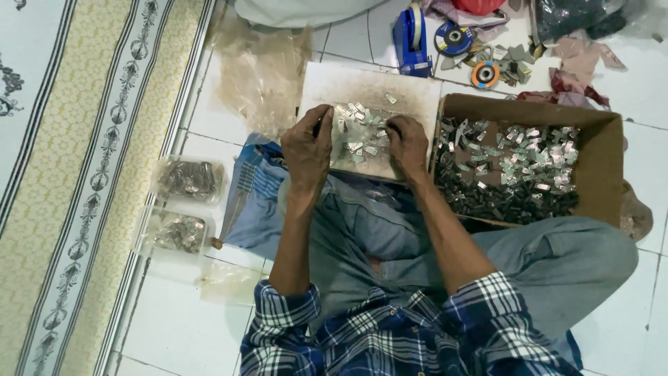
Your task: Sorting and arranging small metal components from a cardboard box onto a flat board.
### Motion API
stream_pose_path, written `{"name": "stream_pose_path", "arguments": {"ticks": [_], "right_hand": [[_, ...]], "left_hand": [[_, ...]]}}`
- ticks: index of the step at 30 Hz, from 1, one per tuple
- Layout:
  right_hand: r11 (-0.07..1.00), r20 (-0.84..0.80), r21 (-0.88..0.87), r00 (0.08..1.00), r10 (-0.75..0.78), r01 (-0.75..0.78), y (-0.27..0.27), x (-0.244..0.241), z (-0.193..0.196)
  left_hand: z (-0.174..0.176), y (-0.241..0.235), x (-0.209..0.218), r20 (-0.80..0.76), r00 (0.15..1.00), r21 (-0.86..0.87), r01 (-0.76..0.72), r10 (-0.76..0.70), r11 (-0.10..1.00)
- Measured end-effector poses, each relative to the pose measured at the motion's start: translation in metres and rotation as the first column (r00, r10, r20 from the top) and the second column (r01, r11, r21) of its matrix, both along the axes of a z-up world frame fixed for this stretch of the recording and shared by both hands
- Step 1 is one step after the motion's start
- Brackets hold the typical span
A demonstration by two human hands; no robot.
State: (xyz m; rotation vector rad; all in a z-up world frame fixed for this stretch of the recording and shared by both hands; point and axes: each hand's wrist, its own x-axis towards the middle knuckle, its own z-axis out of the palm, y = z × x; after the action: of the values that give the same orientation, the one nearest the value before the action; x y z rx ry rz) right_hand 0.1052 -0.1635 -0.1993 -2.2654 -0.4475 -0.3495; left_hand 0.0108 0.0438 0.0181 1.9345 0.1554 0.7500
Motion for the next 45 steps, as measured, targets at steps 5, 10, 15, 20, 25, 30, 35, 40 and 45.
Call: {"name": "stream_pose_path", "arguments": {"ticks": [5, 10, 15, 20, 25, 30, 35, 40, 45], "right_hand": [[0.999, 0.087, 0.024, 0.996, -0.037, 0.035, 0.007, -0.011, 0.005], [0.996, 0.130, -0.047, 0.988, 0.078, -0.072, 0.007, -0.025, 0.025], [0.985, 0.245, -0.126, 0.959, 0.142, -0.114, 0.009, -0.025, 0.019], [0.979, 0.280, -0.172, 0.948, 0.152, -0.106, 0.012, -0.033, 0.026], [0.996, 0.185, 0.032, 0.979, 0.082, -0.089, 0.002, -0.024, 0.002], [0.994, 0.285, -0.005, 0.953, 0.108, -0.111, 0.008, -0.024, 0.018], [0.988, 0.342, -0.095, 0.928, 0.147, -0.122, 0.009, -0.023, 0.022], [0.978, 0.137, 0.197, 0.990, 0.037, -0.064, -0.016, -0.006, -0.039], [0.938, 0.082, 0.337, 0.995, 0.056, -0.081, -0.014, -0.013, -0.017]], "left_hand": [[-0.001, -0.001, -0.007, 0.016, 1.000, 0.005, 0.010, -0.010, 1.000], [-0.007, -0.005, -0.010, 0.030, 1.000, 0.011, 0.001, -0.002, 1.000], [-0.005, -0.009, -0.016, 0.036, 0.999, 0.047, -0.012, 0.010, 0.999], [-0.004, -0.011, -0.016, 0.028, 0.998, 0.108, -0.053, 0.050, 0.993], [-0.008, -0.015, -0.018, 0.029, 0.997, 0.093, -0.073, 0.070, 0.993], [-0.010, -0.014, -0.020, 0.018, 0.998, 0.084, -0.069, 0.068, 0.994], [-0.009, -0.013, -0.018, 0.023, 0.996, 0.076, -0.082, 0.081, 0.994], [-0.011, -0.010, -0.017, 0.034, 0.997, 0.057, -0.066, 0.064, 0.996], [-0.010, -0.015, -0.017, 0.034, 0.999, 0.006, -0.037, 0.036, 0.999]]}}
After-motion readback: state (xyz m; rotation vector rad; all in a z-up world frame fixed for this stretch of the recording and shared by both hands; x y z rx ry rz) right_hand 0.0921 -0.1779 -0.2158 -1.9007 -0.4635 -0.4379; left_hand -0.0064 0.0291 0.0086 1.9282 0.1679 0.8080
